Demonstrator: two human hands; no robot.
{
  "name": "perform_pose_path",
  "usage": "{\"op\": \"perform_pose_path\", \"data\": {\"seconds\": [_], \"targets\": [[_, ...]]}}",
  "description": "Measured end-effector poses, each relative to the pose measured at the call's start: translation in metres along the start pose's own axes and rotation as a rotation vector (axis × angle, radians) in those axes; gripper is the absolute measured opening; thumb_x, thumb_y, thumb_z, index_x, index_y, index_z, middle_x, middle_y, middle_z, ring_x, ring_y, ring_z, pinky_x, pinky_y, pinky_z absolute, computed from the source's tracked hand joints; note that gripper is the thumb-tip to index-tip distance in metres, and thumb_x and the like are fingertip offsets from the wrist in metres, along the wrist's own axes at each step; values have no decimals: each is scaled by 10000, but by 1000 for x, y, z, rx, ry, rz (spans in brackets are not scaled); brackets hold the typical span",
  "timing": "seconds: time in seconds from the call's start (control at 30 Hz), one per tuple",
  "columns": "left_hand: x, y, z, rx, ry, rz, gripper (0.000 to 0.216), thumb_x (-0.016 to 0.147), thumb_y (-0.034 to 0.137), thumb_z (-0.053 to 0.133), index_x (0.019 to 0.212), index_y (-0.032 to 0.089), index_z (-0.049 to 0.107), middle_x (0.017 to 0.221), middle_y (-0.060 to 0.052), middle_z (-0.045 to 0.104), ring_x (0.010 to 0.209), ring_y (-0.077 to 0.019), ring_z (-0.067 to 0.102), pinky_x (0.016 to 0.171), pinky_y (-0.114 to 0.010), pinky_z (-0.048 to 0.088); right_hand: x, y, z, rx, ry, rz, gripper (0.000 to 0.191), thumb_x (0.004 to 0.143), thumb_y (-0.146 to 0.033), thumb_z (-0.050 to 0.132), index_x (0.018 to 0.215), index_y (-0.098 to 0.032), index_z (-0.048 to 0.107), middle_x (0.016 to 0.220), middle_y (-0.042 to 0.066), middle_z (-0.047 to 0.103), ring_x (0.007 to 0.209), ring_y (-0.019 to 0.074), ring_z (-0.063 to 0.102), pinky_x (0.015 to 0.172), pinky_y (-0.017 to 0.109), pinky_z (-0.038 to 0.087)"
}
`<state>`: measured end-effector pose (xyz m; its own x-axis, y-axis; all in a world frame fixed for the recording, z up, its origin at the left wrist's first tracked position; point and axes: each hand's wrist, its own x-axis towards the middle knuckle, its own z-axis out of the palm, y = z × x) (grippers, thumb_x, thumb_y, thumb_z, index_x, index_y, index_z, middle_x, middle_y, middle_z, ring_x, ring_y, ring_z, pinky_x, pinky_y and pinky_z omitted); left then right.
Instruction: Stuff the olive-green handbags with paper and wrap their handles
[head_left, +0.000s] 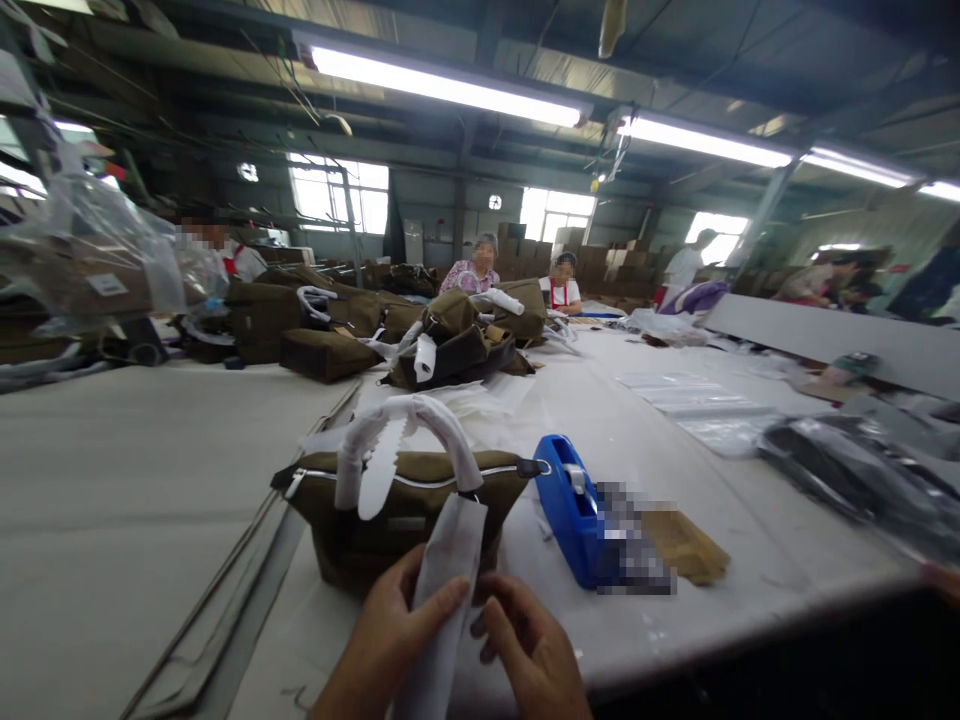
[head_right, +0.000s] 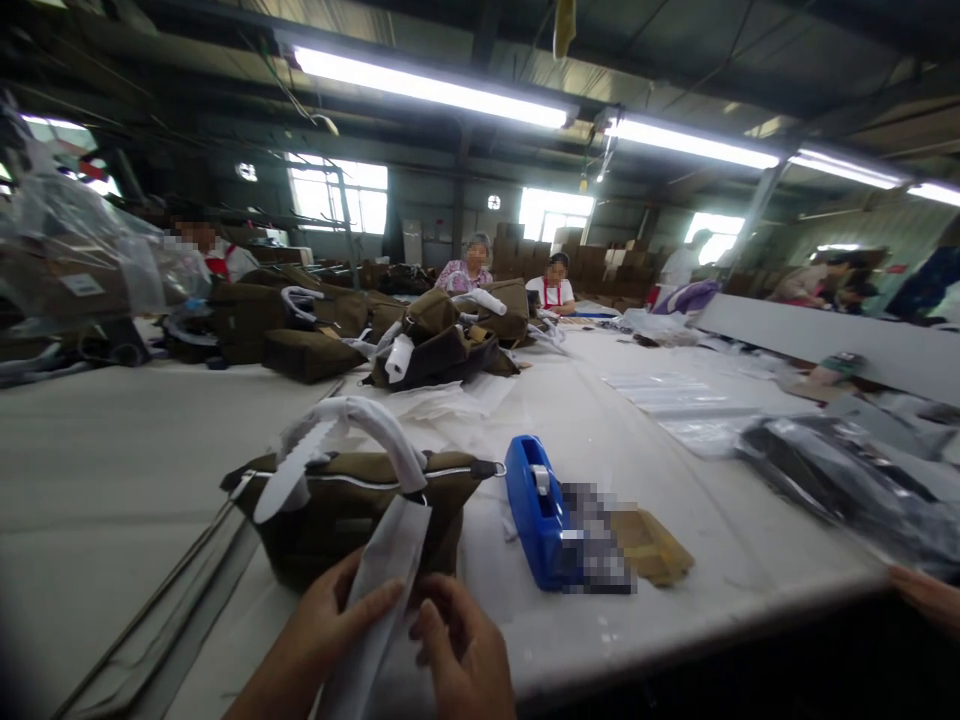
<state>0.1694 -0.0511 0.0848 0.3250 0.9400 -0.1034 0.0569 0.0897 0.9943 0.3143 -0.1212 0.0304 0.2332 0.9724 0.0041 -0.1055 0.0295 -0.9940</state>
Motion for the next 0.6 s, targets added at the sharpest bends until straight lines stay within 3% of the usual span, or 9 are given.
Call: {"op": "perform_pose_path", "data": {"seconds": [0.1, 0.27, 0.4, 0.53, 0.6], "targets": [[-2, 0, 3, 15, 2, -12, 477, 712, 513, 789, 1018, 150, 740, 914, -79, 778, 903, -294, 702, 773, -319, 544, -15, 13, 5, 11, -122, 67, 618, 809, -713, 653, 1067, -157, 721, 941, 104, 728, 704, 171, 616, 569, 242, 440], [-5, 3, 7, -47, -40, -64, 503, 762, 530, 769, 1088, 152, 705, 966, -87, 768, 965, -306, 697, 790, -325, 544, -11, 4, 23, -136, -125, 148, 381, 772, -436, 734, 1017, -145, 742, 887, 82, 740, 707, 178, 614, 591, 237, 428], [-2, -5, 8, 41, -58, -25, 488, 793, 546, 739, 1074, 150, 699, 967, -95, 773, 957, -311, 706, 791, -333, 545, -6, 3, 36, -243, -61, 62, 391, 727, -298, 717, 1088, -149, 711, 880, 71, 739, 686, 181, 616, 620, 254, 481], [-1, -14, 8, 292, 17, 86, 439, 838, 540, 693, 1062, 162, 689, 1011, -89, 766, 973, -311, 699, 842, -350, 519, -14, 12, 42, -265, 15, -115, 437, 728, -271, 669, 1152, -167, 686, 1067, 116, 731, 966, 270, 680, 864, 334, 541], [-2, -15, 8, 353, 33, 108, 434, 859, 547, 669, 1071, 168, 680, 1008, -82, 763, 967, -306, 696, 839, -351, 509, -20, 16, 39, -227, 9, -117, 367, 750, -314, 676, 1090, -179, 705, 1063, 118, 729, 999, 286, 687, 865, 343, 549]]}}
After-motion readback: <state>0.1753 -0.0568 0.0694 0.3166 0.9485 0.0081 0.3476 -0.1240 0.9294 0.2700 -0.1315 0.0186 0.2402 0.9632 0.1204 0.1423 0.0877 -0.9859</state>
